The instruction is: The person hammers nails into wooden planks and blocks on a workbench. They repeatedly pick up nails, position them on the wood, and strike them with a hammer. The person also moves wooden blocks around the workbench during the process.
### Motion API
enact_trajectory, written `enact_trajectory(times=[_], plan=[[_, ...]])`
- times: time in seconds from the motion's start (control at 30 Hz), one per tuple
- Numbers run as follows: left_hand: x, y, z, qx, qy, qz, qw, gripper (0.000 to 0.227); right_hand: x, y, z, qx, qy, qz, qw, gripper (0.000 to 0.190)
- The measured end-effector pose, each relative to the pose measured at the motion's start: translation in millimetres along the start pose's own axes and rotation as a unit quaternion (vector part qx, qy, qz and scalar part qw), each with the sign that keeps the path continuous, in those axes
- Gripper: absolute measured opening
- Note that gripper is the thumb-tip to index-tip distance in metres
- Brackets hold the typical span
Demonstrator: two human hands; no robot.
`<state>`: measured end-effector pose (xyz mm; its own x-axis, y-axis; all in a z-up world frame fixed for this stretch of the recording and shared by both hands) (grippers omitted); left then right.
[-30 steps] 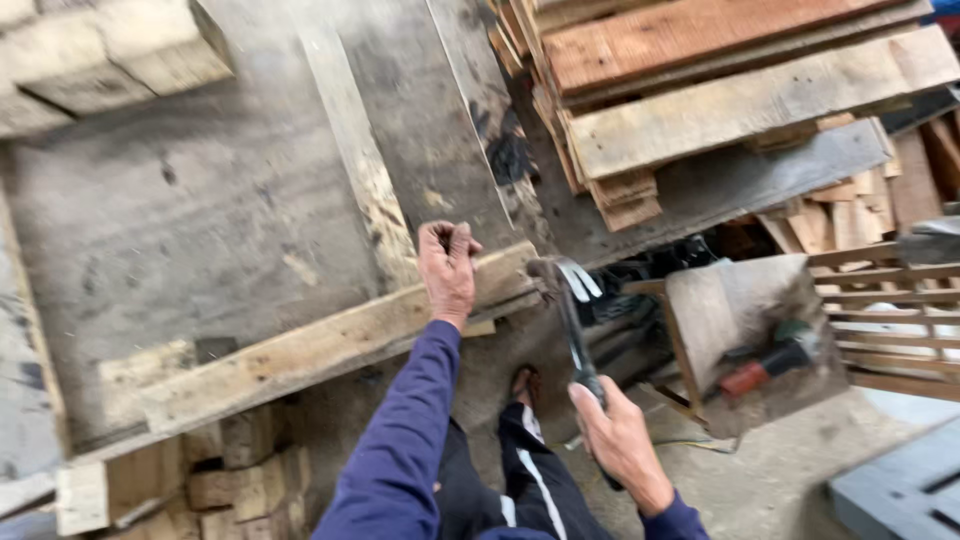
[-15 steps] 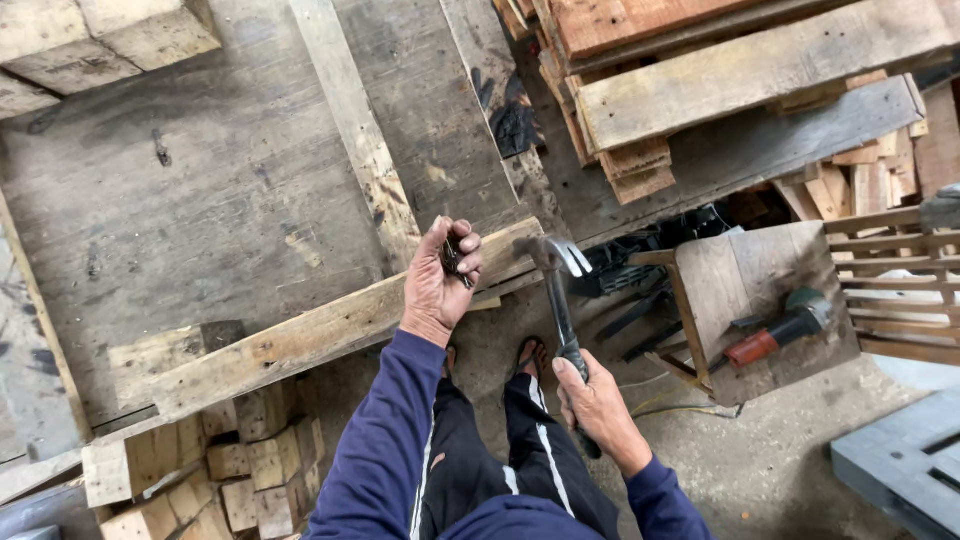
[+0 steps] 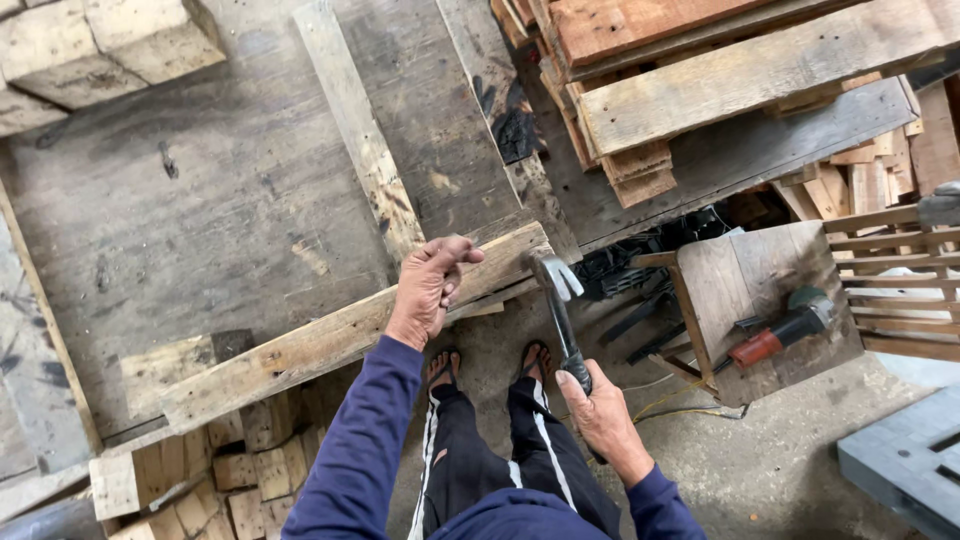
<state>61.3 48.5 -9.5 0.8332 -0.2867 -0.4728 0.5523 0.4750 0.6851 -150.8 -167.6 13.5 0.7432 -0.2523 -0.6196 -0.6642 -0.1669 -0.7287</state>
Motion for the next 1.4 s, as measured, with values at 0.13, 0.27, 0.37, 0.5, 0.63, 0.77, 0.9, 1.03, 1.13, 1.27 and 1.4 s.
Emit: enact_trajectory(times=[0.13, 0.27, 0.37, 0.5, 0.63, 0.77, 0.9, 1.03, 1.13, 1.27, 1.4], plan=[[20, 9, 22, 0.19, -0.003, 0.073, 0.979, 0.027, -17, 4, 0, 0.092, 0.008, 0.024, 0.995, 0.028], [15, 10, 52, 0.394, -0.014, 0.25, 0.885, 0.017, -11, 3, 5, 0.04, 0.044, 0.011, 0.998, 0.027], [12, 8, 52, 0.438, 0.0, 0.293, 0.85, 0.016, -11, -2, 4, 0.056, 0.018, 0.029, 0.998, 0.027], [13, 7, 53, 0.452, -0.003, 0.318, 0.833, 0.014, -23, -21, -7, 0.072, 0.034, -0.026, 0.997, 0.026], [4, 1, 52, 0.503, -0.011, 0.338, 0.796, 0.014, -36, -32, -6, 0.109, 0.028, -0.122, 0.986, 0.029], [16, 2, 51, 0.479, -0.033, 0.326, 0.814, 0.017, -14, -57, -8, -0.121, 0.045, -0.124, 0.984, 0.028], [21, 4, 37, 0.447, 0.005, 0.307, 0.84, 0.025, -30, -82, -20, 0.021, 0.045, -0.065, 0.997, 0.022], [29, -6, -4, 0.192, 0.16, 0.307, 0.918, 0.01, -72, -133, -40, 0.21, 0.058, -0.399, 0.891, 0.027], [30, -8, -8, 0.154, 0.213, 0.341, 0.902, 0.014, -51, -133, -26, 0.193, 0.038, -0.488, 0.85, 0.023], [19, -1, -5, 0.228, 0.256, 0.371, 0.863, 0.019, 8, -67, -7, -0.113, 0.021, -0.054, 0.992, 0.024], [24, 11, -4, 0.253, 0.283, 0.316, 0.87, 0.022, -28, -139, -51, 0.081, 0.028, -0.365, 0.927, 0.023]])
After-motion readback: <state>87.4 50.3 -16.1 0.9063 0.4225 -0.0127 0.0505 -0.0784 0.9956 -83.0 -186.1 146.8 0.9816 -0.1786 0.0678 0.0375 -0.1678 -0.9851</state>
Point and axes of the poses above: each hand's wrist, its own x-axis towards the middle knuckle, its own z-axis out of the palm, y = z × x, the point moved 7 cm from there along x, towards the middle knuckle
